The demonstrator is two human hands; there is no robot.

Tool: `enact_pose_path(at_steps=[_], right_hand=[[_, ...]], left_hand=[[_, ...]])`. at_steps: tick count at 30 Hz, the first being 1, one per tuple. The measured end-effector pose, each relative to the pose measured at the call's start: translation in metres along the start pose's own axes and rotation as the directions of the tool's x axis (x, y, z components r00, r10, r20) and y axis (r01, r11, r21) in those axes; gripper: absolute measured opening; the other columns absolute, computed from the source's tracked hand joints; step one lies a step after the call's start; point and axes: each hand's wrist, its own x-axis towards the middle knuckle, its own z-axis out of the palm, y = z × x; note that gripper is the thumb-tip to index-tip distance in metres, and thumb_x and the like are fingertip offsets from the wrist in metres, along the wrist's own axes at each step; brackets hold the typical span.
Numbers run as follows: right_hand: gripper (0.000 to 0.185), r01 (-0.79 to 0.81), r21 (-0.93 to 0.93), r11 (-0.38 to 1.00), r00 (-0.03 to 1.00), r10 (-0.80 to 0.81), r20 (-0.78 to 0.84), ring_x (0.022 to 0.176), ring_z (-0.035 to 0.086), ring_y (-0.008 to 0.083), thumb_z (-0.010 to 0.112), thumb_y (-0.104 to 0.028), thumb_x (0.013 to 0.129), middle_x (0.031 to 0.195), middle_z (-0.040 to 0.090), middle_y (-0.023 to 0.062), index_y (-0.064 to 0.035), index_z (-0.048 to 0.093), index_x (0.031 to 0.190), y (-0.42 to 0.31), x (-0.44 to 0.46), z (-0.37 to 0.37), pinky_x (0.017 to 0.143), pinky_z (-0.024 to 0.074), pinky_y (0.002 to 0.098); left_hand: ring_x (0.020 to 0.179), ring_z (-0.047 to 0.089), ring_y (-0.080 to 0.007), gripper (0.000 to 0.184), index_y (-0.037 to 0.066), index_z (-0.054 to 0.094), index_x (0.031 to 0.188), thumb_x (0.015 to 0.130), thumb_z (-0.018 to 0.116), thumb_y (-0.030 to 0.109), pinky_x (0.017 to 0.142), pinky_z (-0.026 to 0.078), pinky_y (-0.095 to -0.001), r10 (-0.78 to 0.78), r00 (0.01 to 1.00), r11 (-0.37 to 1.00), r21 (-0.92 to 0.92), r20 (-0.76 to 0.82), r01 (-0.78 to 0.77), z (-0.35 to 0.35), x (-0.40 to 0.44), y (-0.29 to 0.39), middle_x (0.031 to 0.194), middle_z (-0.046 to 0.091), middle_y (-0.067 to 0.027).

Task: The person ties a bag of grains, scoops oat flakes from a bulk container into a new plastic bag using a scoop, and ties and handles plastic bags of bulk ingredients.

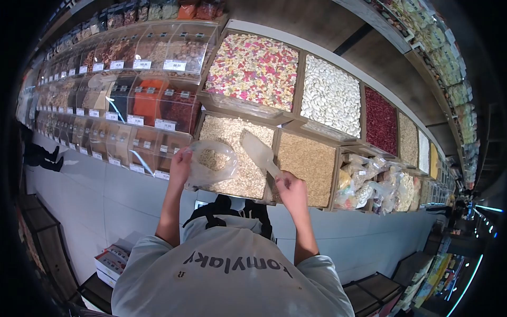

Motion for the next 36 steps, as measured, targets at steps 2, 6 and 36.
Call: enact_pose_path(at_steps=[2, 6, 36], right_hand=[[0.026, -0.002, -0.072, 0.997, 0.999, -0.001, -0.053, 0.06, 0.065, 0.0328, 0.066, -0.022, 0.088, 0.064, 0.063, 0.0208, -0.0005, 0.072, 0.101, 0.011, 0.006, 0.004, 0.06, 0.0517, 0.0413], [0.025, -0.054, -0.265, 0.963, 0.998, 0.043, -0.047, 0.074, 0.066, 0.0432, 0.065, -0.024, 0.088, 0.074, 0.065, 0.0268, -0.0001, 0.071, 0.093, 0.03, 0.016, 0.015, 0.068, 0.0522, 0.0495], [0.016, -0.507, 0.851, 0.14, 0.86, 0.159, 0.485, 0.047, 0.037, 0.0041, 0.055, -0.018, 0.103, 0.07, 0.053, 0.0001, -0.0042, 0.061, 0.107, 0.149, -0.015, 0.088, 0.042, 0.0333, 0.019]], left_hand=[[0.082, 0.057, -0.0106, 0.028, -0.002, 0.067, 0.113, 0.098, 0.058, 0.02, 0.076, 0.047, -0.0286, 0.0, 1.0, 1.0, 0.0, -0.031, 0.0, 0.001, 0.0, 0.001, 0.087, 0.067, -0.0044], [0.08, 0.059, -0.012, 0.029, -0.002, 0.068, 0.111, 0.097, 0.061, 0.022, 0.075, 0.048, -0.0303, -0.009, 1.0, 0.993, 0.115, -0.025, 0.012, -0.005, 0.001, 0.003, 0.084, 0.068, -0.0066], [0.074, 0.056, -0.0093, 0.025, -0.001, 0.068, 0.108, 0.097, 0.059, 0.019, 0.068, 0.046, -0.0287, 0.054, 0.998, 0.988, 0.149, -0.038, -0.048, 0.006, -0.001, -0.002, 0.076, 0.065, -0.0055]])
